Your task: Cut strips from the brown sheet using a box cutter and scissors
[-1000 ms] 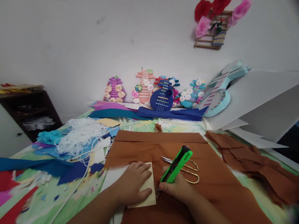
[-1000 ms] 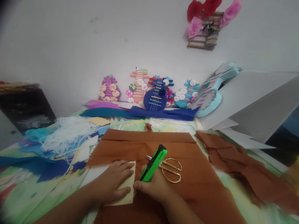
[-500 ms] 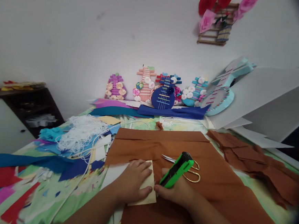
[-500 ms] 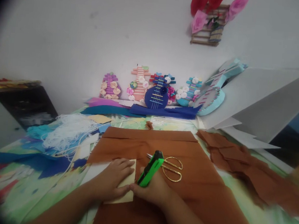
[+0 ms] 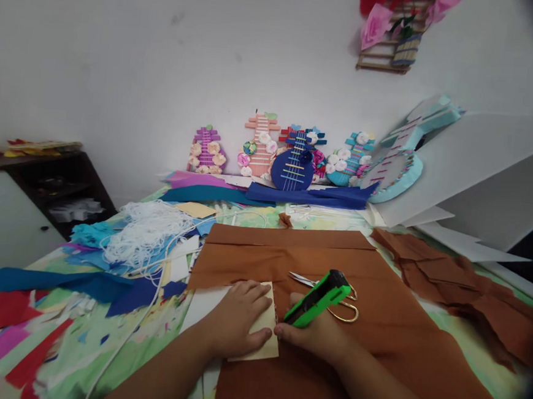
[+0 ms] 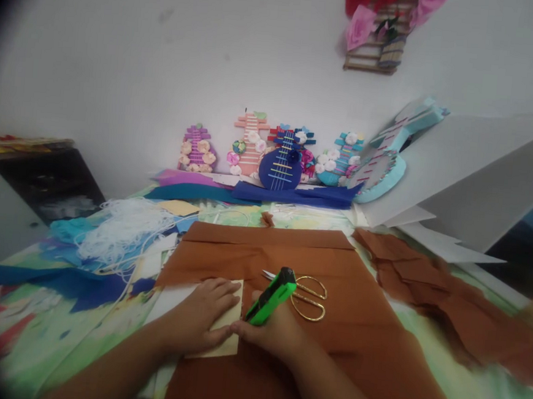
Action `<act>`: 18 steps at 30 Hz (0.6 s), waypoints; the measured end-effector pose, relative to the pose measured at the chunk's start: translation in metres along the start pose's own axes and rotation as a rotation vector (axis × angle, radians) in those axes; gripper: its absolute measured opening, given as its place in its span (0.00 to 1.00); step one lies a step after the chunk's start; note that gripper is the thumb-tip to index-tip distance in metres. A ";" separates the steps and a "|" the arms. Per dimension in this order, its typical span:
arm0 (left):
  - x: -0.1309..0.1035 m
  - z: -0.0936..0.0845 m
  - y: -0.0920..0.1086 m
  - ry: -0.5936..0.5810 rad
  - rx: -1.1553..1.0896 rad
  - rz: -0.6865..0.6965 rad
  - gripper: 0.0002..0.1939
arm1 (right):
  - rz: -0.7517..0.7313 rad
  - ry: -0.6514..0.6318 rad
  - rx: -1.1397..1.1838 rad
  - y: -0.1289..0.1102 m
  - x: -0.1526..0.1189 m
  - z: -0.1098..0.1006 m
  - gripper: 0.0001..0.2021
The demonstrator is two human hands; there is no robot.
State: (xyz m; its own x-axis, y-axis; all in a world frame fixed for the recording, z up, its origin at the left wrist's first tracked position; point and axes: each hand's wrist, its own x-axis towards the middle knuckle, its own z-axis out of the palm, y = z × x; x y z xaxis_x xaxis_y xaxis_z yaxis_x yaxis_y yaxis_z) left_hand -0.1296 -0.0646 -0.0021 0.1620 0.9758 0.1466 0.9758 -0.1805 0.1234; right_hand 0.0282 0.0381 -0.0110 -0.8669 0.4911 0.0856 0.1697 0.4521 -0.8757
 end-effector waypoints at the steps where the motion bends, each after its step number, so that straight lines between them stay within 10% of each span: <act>1: 0.000 0.000 0.000 0.001 -0.001 0.000 0.19 | -0.007 0.006 0.010 0.001 0.001 0.000 0.18; 10: 0.000 0.000 -0.002 -0.025 0.003 -0.006 0.20 | -0.011 -0.009 0.306 0.009 0.002 -0.002 0.27; 18: 0.000 -0.002 -0.002 -0.026 -0.005 0.013 0.19 | -0.023 -0.044 0.120 0.000 -0.001 -0.001 0.23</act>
State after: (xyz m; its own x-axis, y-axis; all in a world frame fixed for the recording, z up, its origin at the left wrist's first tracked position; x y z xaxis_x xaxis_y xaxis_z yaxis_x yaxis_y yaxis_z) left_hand -0.1316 -0.0645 -0.0001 0.1781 0.9763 0.1227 0.9729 -0.1934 0.1269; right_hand 0.0290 0.0383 -0.0106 -0.8902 0.4472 0.0872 0.0946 0.3687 -0.9247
